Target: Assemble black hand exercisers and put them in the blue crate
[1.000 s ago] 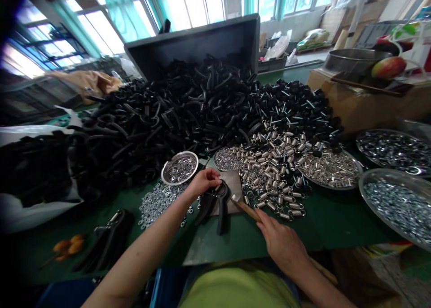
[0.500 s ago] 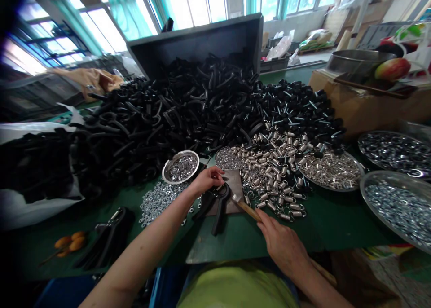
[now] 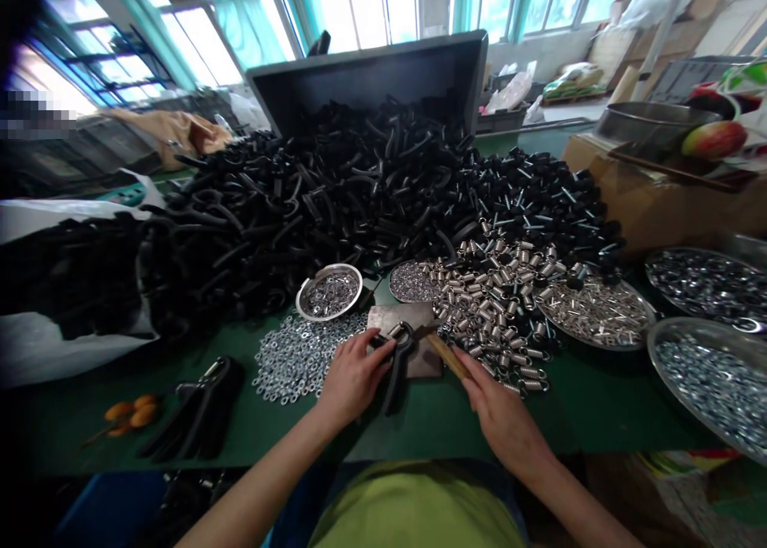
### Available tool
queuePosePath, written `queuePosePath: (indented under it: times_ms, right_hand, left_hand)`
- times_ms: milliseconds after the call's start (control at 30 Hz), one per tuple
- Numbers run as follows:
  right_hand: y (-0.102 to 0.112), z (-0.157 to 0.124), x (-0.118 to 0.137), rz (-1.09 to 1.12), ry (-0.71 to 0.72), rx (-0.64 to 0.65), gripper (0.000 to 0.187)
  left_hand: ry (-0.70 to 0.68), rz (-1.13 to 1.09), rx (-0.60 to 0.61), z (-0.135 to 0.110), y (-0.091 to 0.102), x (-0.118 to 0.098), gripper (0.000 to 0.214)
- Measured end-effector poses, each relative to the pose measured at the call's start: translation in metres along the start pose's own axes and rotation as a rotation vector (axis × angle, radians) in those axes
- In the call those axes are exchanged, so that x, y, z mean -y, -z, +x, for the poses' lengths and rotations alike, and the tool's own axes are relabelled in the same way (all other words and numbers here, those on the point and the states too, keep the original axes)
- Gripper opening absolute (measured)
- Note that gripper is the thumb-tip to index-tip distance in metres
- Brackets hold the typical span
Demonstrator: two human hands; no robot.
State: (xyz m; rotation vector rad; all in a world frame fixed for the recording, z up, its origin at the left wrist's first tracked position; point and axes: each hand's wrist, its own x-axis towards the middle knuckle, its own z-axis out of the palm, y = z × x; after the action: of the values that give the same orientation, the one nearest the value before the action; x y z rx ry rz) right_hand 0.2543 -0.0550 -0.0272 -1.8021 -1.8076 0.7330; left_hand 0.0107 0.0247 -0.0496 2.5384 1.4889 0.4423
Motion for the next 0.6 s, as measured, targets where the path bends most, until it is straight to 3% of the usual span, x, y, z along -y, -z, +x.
queuePosePath:
  times_ms: [200,267,400,533,600]
  right_hand:
    - [0.012,0.027,0.034,-0.033,0.258,-0.289,0.048]
    - [0.005,0.035,0.032,-0.103,0.269,-0.247,0.049]
    - [-0.001,0.041,0.028,-0.208,0.242,-0.022,0.048]
    - [0.002,0.036,0.035,-0.151,0.274,-0.237,0.049]
    - [-0.003,0.036,0.030,-0.174,0.272,-0.226,0.049]
  left_hand:
    - [0.039,0.177,0.150,-0.013,-0.007,-0.003,0.060]
    - [0.031,0.167,0.157,-0.011,-0.008,-0.001,0.061]
    - [0.012,0.148,0.136,-0.010,-0.008,0.000,0.059]
    - [0.026,0.129,0.130,-0.010,-0.008,0.000,0.058]
    - [0.031,0.111,0.131,-0.010,-0.008,0.001,0.057]
